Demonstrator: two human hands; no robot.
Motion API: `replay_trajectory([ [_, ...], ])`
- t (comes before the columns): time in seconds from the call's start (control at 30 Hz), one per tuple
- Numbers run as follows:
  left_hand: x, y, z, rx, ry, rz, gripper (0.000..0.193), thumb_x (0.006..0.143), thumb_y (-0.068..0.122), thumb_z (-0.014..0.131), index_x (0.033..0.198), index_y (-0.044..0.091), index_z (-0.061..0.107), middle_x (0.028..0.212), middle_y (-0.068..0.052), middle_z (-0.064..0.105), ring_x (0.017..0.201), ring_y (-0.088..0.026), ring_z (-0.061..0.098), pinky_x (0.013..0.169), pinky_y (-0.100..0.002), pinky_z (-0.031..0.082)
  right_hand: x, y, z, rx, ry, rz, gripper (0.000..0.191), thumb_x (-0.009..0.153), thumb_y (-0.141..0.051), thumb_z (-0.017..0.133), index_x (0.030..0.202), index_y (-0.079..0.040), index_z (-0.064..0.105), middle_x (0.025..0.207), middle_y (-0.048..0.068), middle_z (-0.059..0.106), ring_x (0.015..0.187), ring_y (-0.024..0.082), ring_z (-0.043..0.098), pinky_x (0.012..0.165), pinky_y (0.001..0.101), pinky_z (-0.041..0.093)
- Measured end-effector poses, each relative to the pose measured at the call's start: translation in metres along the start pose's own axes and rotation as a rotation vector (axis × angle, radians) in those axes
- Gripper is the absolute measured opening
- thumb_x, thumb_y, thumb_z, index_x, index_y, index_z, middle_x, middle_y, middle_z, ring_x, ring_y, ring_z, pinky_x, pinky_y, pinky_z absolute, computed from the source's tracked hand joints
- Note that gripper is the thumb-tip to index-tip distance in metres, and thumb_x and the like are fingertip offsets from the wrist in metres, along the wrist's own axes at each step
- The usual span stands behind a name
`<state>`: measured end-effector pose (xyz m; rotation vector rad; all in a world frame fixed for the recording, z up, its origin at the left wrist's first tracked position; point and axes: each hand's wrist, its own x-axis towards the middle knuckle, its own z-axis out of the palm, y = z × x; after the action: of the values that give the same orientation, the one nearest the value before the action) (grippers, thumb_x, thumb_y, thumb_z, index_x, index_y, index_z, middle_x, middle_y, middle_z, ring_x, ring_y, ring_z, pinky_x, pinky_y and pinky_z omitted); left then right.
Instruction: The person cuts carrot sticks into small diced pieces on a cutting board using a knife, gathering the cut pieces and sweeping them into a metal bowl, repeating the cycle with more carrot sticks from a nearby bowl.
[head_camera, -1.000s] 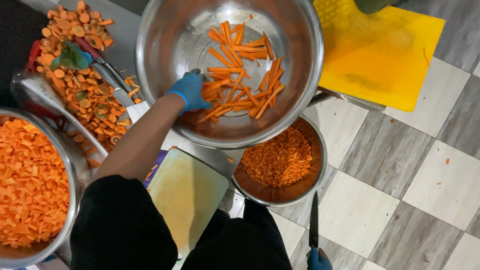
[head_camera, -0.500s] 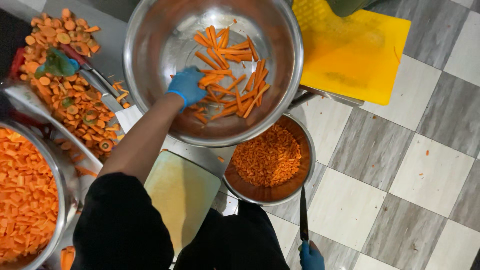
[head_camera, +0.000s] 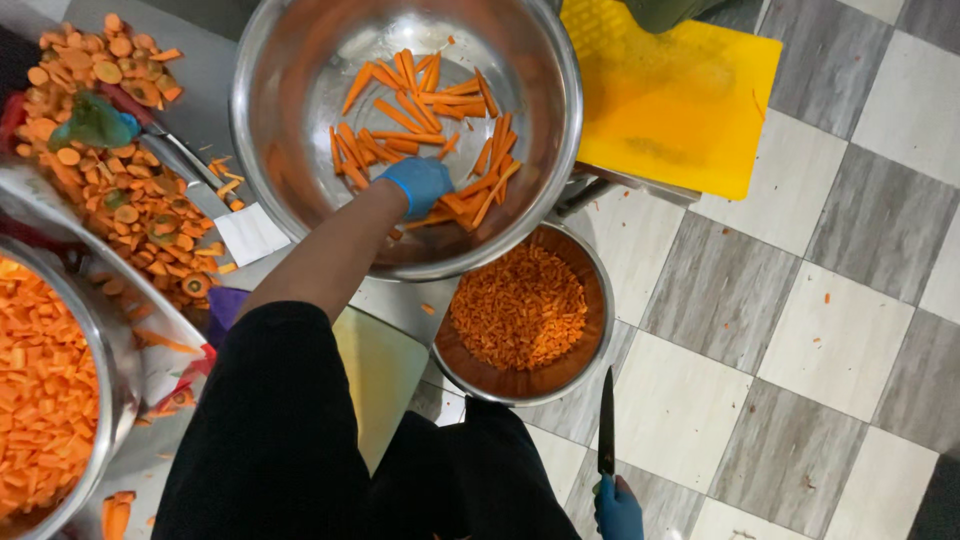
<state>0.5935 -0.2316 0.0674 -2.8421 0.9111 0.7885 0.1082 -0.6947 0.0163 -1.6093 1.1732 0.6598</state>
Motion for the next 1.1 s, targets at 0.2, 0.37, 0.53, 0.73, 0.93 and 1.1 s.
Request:
replay_trajectory([
  [0.2, -0.029, 0.018, -0.004, -0.188, 0.129, -0.262, 0.038, 0.089, 0.018, 0.068, 0.126, 0.011, 0.062, 0.115, -0.023, 0.072, 0.112, -0.04, 0.068, 0.111, -0.055, 0.042, -0.007, 0.021, -0.003, -0.004, -0.076, -0.052, 0.034, 0.1, -0.036, 0.056, 0.089, -0.004, 0.063, 0.052, 0.004, 0.045, 0.036, 0.015, 0.04, 0.035, 0.0342, 0.031],
  [0.37, -0.102, 0.0, -0.017, -1.013, 0.884, -0.242, 0.057, 0.084, 0.009, 0.071, 0.138, 0.001, 0.053, 0.12, -0.019, 0.07, 0.111, -0.034, 0.067, 0.092, -0.042, 0.054, -0.005, 0.032, -0.006, -0.06, -0.019, -0.152, 0.035, 0.102, -0.034, 0.055, 0.086, -0.003, 0.063, 0.054, 0.002, 0.049, 0.041, 0.012, 0.045, 0.039, 0.0314, 0.036],
  [0.53, -0.291, 0.005, 0.037, -1.472, 0.711, -0.067, 0.035, 0.095, 0.006, 0.067, 0.129, 0.005, 0.06, 0.11, -0.002, 0.066, 0.1, -0.012, 0.065, 0.089, -0.031, 0.057, -0.025, 0.03, 0.021, -0.001, -0.082, -0.356, 0.027, 0.104, -0.027, 0.053, 0.088, -0.006, 0.059, 0.06, -0.001, 0.051, 0.047, 0.009, 0.045, 0.042, 0.028, 0.035],
  [0.73, -0.4, 0.105, 0.208, -0.952, 0.04, -0.615, 0.043, 0.09, 0.016, 0.062, 0.131, 0.006, 0.059, 0.121, -0.026, 0.066, 0.105, -0.041, 0.066, 0.09, -0.049, 0.053, -0.103, 0.025, 0.135, -0.326, -0.188, -0.748, 0.02, 0.102, -0.021, 0.053, 0.094, -0.005, 0.062, 0.065, 0.006, 0.062, 0.053, 0.013, 0.057, 0.048, 0.0297, 0.045],
  [0.93, -0.413, 0.151, 0.308, -0.589, 0.379, -0.797, 0.045, 0.087, 0.027, 0.074, 0.125, 0.008, 0.06, 0.119, -0.018, 0.068, 0.111, -0.037, 0.069, 0.094, -0.048, 0.056, -0.139, 0.038, 0.282, -0.672, -0.277, -0.965, 0.029, 0.102, -0.029, 0.054, 0.097, -0.002, 0.064, 0.09, 0.023, 0.073, 0.089, 0.045, 0.071, 0.074, 0.0508, 0.054],
  [1.1, -0.465, 0.163, 0.304, -0.441, 0.266, -0.79, 0.113, 0.058, 0.054, 0.091, 0.146, 0.002, 0.042, 0.123, -0.015, 0.06, 0.116, -0.032, 0.058, 0.097, -0.049, 0.047, -0.16, 0.053, 0.345, -0.87, -0.125, -1.006, 0.031, 0.103, -0.031, 0.054, 0.099, 0.0, 0.057, 0.091, 0.032, 0.068, 0.089, 0.054, 0.064, 0.074, 0.0609, 0.049],
])
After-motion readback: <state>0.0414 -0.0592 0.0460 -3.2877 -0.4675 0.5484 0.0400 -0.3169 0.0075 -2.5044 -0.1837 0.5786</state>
